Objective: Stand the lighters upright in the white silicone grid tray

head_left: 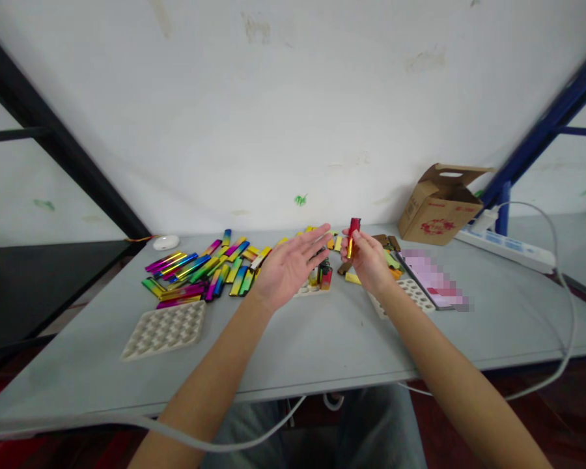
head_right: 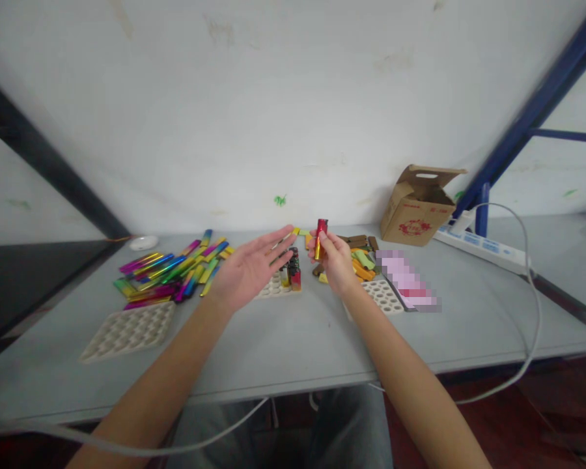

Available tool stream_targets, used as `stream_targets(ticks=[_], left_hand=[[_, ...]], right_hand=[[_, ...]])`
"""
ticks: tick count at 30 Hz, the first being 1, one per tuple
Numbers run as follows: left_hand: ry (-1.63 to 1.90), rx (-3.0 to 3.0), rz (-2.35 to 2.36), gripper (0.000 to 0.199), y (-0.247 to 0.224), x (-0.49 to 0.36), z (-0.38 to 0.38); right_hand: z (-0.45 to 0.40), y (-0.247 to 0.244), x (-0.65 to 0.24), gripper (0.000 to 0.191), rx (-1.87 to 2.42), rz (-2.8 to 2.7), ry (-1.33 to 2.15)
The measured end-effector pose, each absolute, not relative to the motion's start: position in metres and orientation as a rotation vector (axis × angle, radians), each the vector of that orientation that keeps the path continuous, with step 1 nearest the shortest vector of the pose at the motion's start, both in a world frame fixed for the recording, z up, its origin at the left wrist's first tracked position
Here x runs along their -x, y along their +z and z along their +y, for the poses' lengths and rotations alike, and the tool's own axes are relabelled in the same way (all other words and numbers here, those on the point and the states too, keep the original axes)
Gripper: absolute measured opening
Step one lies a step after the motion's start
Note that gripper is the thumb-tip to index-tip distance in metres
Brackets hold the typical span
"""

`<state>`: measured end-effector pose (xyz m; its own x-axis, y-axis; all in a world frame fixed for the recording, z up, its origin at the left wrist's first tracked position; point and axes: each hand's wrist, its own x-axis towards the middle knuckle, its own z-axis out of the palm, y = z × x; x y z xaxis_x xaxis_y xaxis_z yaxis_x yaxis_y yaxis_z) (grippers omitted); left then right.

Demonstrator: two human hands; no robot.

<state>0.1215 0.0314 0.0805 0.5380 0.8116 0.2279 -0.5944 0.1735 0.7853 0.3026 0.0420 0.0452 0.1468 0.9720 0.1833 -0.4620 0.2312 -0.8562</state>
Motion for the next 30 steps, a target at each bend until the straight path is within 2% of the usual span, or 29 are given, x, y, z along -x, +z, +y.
stream_targets(ticks=[22,30], left_hand=[[0.979,-0.961,0.221,0.039,0.0807,-0.1199,0.0331],[0.974,-0.972,0.248,0.038,0.0794,-0.1196,0.0322]], right_hand=[[0.0399,0.0499,-0.3027,0.030,0.726,-0.844,1.249],[0.0409,0.0519,-0.3073,0.034,0.739,-0.811,1.342]])
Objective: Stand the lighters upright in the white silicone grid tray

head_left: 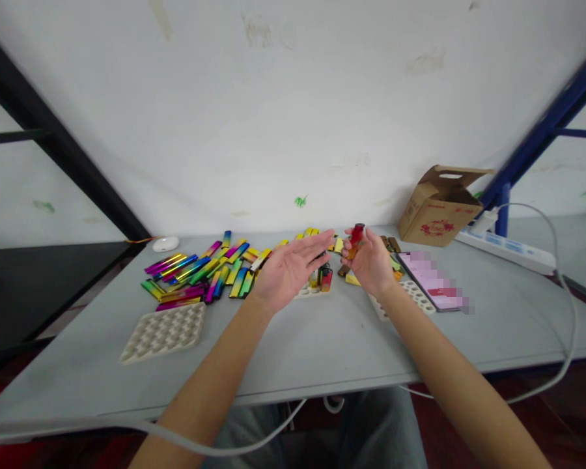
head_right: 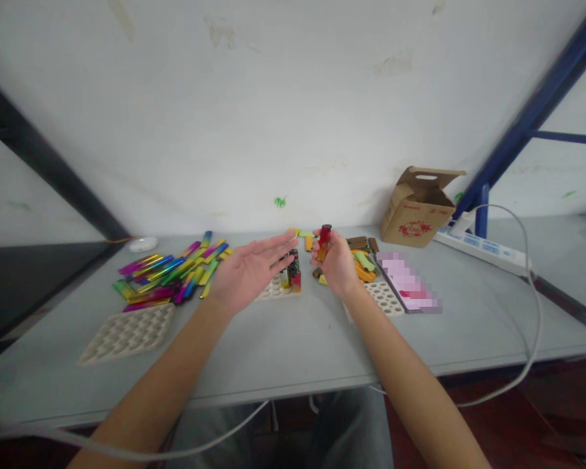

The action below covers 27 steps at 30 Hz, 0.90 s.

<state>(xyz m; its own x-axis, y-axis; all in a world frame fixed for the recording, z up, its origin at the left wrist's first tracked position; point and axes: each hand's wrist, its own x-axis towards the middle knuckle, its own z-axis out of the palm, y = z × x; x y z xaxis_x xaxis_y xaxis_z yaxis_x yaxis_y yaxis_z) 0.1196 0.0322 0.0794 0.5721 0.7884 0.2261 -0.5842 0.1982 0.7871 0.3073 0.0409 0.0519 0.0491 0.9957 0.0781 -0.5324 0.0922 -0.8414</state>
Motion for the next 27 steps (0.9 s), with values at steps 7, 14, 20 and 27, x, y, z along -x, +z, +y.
stream_targets(ticks=[7,14,20,27], left_hand=[[0.992,-1.049,0.264,0.033,0.0747,-0.1199,0.0334],[1.062,-1.104,0.310,0.023,0.0720,-0.1218,0.0323],[1.090,-1.108,0.380,0.022,0.0737,-0.1235,0.0310],[1.117,-1.070,0.400,0.020,0.0705,-0.1241,0.0340]], right_hand=[[0.0431,0.0493,-0.3094,0.042,0.735,-0.824,1.353],[0.0424,0.0498,-0.3101,0.041,0.711,-0.809,1.388],[0.0414,0.0508,-0.3096,0.040,0.707,-0.789,1.417],[0.0407,0.0516,-0.3096,0.037,0.677,-0.753,1.456]])
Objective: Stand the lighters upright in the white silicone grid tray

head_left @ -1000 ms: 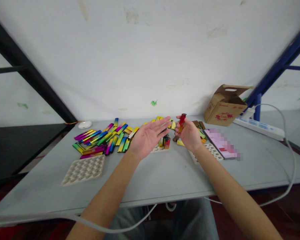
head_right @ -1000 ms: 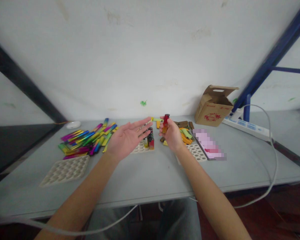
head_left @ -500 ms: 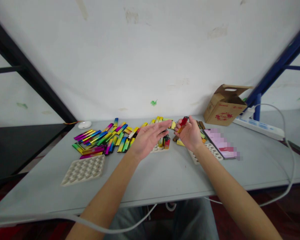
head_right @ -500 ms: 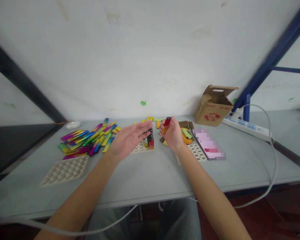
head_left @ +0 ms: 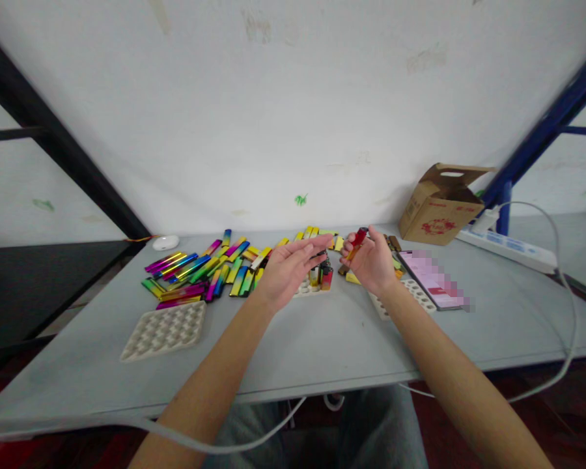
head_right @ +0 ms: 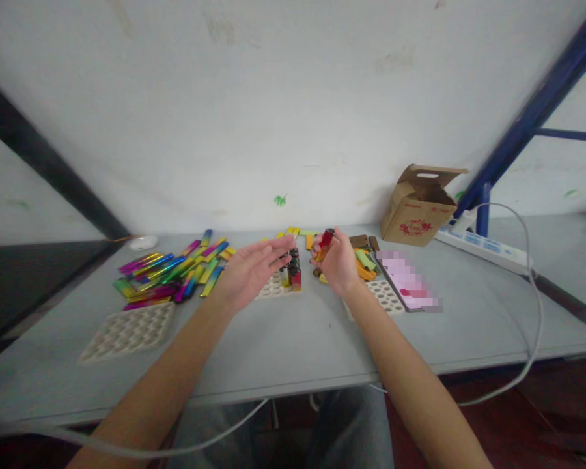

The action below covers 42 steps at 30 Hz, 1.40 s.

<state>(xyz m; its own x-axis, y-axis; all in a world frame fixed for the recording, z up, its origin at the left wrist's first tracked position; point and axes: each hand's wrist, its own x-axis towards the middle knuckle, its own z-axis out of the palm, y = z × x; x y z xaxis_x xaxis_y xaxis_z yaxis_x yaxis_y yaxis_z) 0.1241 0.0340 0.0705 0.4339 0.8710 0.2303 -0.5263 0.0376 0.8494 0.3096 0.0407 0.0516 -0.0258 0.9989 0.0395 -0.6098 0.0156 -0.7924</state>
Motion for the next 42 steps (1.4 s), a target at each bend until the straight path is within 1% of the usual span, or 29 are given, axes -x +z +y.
stream_targets(ticks=[2,8,11,16,22,28,31,33,37,40,42], left_hand=[[1.119,-1.048,0.397,0.021,0.070,-0.124,0.035],[1.080,-1.034,0.403,0.033,0.073,-0.124,0.036],[1.082,-1.055,0.401,0.031,0.072,-0.124,0.035],[1.110,-1.103,0.444,0.020,0.071,-0.125,0.033],[1.093,-1.117,0.446,0.021,0.071,-0.125,0.033],[1.062,-1.111,0.440,0.029,0.070,-0.124,0.035],[1.039,-1.103,0.412,0.028,0.071,-0.122,0.036],[1.035,-1.117,0.426,0.032,0.070,-0.119,0.041],[1.213,-1.317,0.647,0.032,0.060,-0.101,0.056],[1.322,-1.522,0.878,0.041,0.051,-0.081,0.065],[1.328,-1.645,0.983,0.046,0.047,-0.071,0.067]], right_hand=[[0.040,0.052,-0.310,0.036,0.657,-0.740,1.473],[0.040,0.052,-0.310,0.034,0.647,-0.717,1.494],[0.039,0.053,-0.309,0.034,0.657,-0.711,1.491],[0.039,0.054,-0.308,0.034,0.673,-0.716,1.488],[0.039,0.053,-0.309,0.034,0.663,-0.723,1.494],[0.039,0.052,-0.310,0.032,0.658,-0.723,1.517],[0.039,0.052,-0.310,0.033,0.672,-0.746,1.515],[0.039,0.052,-0.310,0.034,0.685,-0.760,1.512],[0.040,0.052,-0.310,0.034,0.709,-0.842,1.477],[0.041,0.051,-0.311,0.036,0.776,-0.929,1.457],[0.042,0.050,-0.312,0.038,0.818,-0.948,1.447]])
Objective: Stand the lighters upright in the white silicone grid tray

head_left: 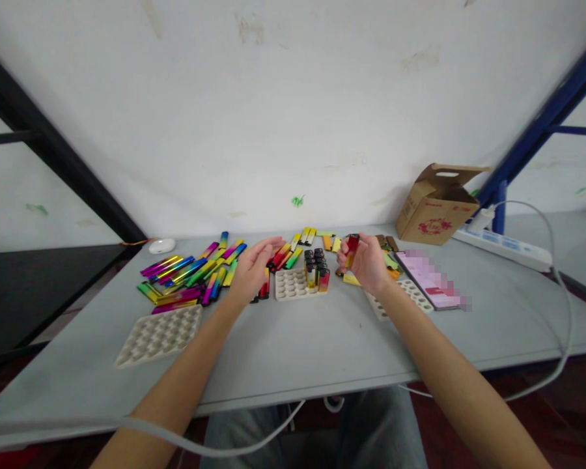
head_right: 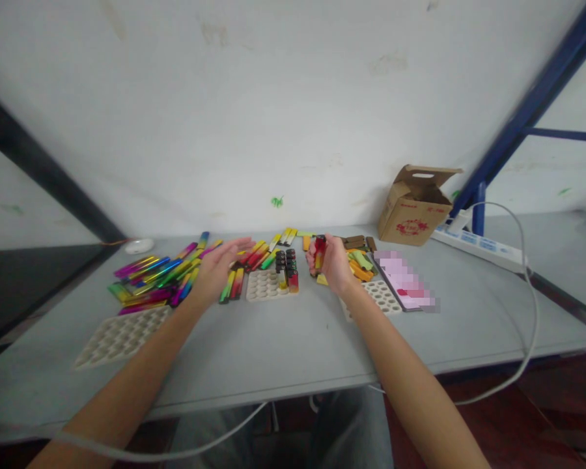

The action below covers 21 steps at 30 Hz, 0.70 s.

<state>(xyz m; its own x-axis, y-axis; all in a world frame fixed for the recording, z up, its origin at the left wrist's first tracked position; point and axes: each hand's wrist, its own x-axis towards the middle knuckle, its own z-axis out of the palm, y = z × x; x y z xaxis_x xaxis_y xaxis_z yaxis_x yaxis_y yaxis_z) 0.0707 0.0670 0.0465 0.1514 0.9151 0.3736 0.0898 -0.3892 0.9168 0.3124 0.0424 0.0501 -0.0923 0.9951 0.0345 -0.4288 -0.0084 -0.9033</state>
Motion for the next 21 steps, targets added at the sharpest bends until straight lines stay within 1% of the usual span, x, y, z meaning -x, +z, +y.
stream_targets(ticks=[4,9,13,21], left_hand=[[1.301,-1.820,1.130,0.048,0.044,-0.063,0.065],[1.287,-1.873,1.122,0.040,0.040,-0.068,0.059],[1.278,-1.977,1.081,0.037,0.036,-0.070,0.056],[1.237,-2.052,1.130,0.041,0.034,-0.069,0.055]], right_hand=[[0.046,0.048,-0.316,0.042,0.891,-0.901,1.407],[0.049,0.045,-0.316,0.043,0.980,-0.847,1.444],[0.050,0.043,-0.314,0.040,1.022,-0.802,1.407],[0.050,0.043,-0.311,0.034,1.060,-0.833,1.387]])
